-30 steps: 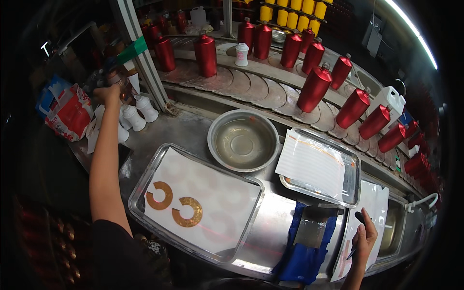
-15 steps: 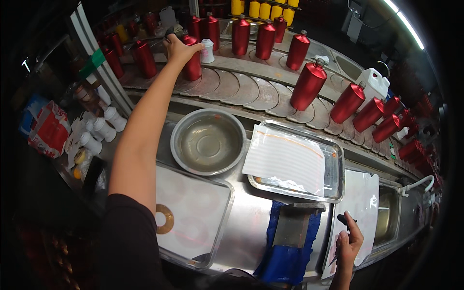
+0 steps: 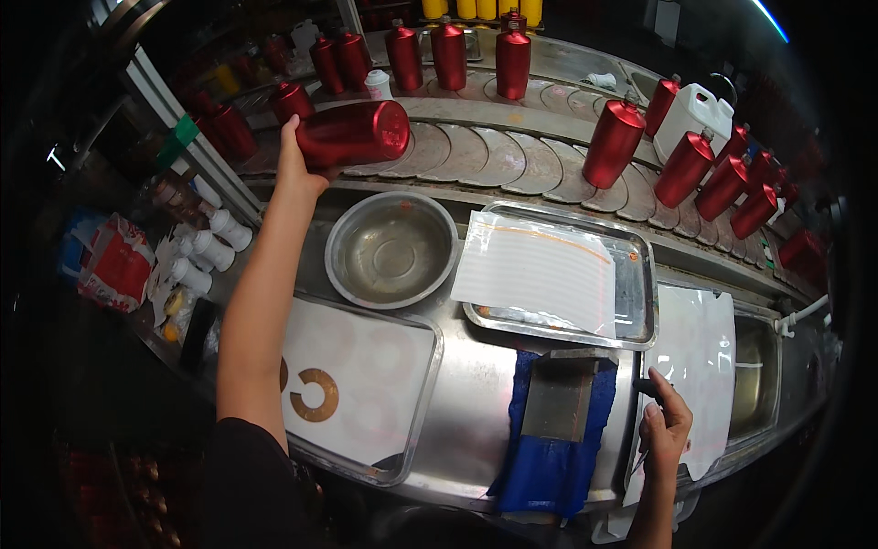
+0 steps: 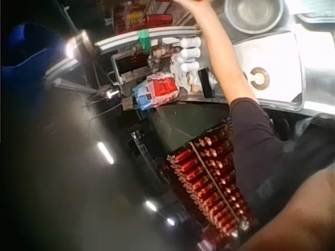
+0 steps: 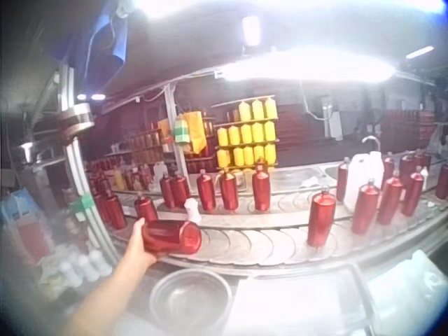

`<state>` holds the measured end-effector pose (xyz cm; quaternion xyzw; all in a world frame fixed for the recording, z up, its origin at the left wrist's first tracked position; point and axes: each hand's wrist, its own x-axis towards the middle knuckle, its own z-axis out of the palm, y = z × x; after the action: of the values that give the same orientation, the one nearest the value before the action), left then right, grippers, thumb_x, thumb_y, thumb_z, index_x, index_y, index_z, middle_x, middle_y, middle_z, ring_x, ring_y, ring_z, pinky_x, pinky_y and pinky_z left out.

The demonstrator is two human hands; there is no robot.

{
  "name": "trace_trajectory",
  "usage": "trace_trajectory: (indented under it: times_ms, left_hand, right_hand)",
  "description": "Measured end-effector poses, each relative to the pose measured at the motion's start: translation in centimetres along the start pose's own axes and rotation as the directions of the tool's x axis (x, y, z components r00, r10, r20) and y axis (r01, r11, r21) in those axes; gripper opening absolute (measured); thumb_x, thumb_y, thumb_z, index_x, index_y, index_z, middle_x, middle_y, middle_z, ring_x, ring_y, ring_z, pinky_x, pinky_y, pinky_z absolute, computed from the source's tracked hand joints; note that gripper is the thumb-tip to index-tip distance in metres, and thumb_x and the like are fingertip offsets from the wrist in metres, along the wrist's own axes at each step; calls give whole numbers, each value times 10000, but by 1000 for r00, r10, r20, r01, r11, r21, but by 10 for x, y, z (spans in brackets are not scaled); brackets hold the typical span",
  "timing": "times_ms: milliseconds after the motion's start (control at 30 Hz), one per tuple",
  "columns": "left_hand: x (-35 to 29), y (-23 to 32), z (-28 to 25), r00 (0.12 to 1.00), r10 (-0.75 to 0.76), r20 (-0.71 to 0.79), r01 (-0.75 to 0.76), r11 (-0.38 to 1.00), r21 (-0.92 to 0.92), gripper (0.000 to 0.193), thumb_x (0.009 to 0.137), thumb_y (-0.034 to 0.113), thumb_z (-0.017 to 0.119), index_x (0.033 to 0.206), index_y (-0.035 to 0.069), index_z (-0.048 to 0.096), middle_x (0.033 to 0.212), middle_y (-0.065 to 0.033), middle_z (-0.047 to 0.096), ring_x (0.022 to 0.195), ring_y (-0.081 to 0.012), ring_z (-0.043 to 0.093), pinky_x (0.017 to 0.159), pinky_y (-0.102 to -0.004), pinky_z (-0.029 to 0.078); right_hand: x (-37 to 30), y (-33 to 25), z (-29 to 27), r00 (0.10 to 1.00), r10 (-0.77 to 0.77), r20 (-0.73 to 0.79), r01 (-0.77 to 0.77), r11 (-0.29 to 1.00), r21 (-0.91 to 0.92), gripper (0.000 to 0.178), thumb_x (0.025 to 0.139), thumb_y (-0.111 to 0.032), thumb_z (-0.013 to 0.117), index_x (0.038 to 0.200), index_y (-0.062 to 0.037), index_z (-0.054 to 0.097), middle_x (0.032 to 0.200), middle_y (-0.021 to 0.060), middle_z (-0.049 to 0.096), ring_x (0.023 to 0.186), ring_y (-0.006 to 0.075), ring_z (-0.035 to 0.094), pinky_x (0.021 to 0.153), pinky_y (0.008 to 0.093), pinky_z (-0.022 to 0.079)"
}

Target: The person picks up a red bottle, cleans its neck with a cloth, and applies a gold circular label to the bottle's neck. They then apply a rectangular label to the bottle's body, smooth it, and place the bottle on a tray. The person repeats the process with another bottle.

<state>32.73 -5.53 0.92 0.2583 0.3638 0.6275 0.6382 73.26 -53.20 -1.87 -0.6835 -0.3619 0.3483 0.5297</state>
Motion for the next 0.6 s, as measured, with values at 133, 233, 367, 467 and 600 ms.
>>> trace_trajectory:
  times_ms: [133, 233, 367, 467, 600]
  left_hand:
    - [-105, 8, -24, 962, -264, -66, 243, 944, -224, 573, 882, 548, 648, 1297, 157, 597, 1319, -81, 619, 1242, -291, 582, 1037, -548, 492]
    - [-161, 14, -26, 980, -197, -29, 192, 972, -133, 557, 883, 571, 645, 1251, 155, 608, 1278, -76, 636, 1160, -270, 626, 986, -492, 539]
    - [-219, 15, -18, 979, -206, 0, 206, 978, -20, 518, 884, 546, 673, 1184, 125, 637, 1170, -67, 694, 1080, -261, 665, 950, -474, 562]
    - [-247, 8, -8, 981, -193, 17, 194, 980, -34, 472, 891, 507, 693, 1147, 113, 646, 1116, -55, 711, 1047, -245, 678, 949, -451, 565]
    - [-284, -19, 8, 987, -15, 159, 14, 1000, 9, 425, 932, 476, 665, 1107, 89, 647, 1057, -57, 716, 982, -209, 685, 913, -377, 563]
  right_hand:
    - [-15, -15, 5, 992, -39, 123, 36, 999, 24, 545, 895, -159, 656, 1369, 94, 565, 1271, 202, 653, 1179, 233, 609, 1037, 334, 441]
    - [-31, -35, 16, 978, -28, 209, 5, 994, 109, 535, 892, -141, 670, 1370, 79, 572, 1292, 186, 648, 1176, 200, 604, 986, 298, 467]
    - [-50, -60, 30, 947, -16, 320, -15, 996, 94, 493, 924, -118, 671, 1388, 23, 582, 1282, 126, 646, 1017, 115, 613, 817, 225, 490]
    - [-47, -74, 44, 910, -40, 412, 17, 998, 60, 485, 933, -124, 666, 1391, 12, 584, 1265, 120, 652, 983, 96, 613, 820, 221, 489]
    - [-31, -71, 85, 717, 142, 682, -294, 949, 111, 723, 898, -265, 731, 1503, -40, 404, 1356, 114, 573, 1100, 137, 565, 890, 268, 474]
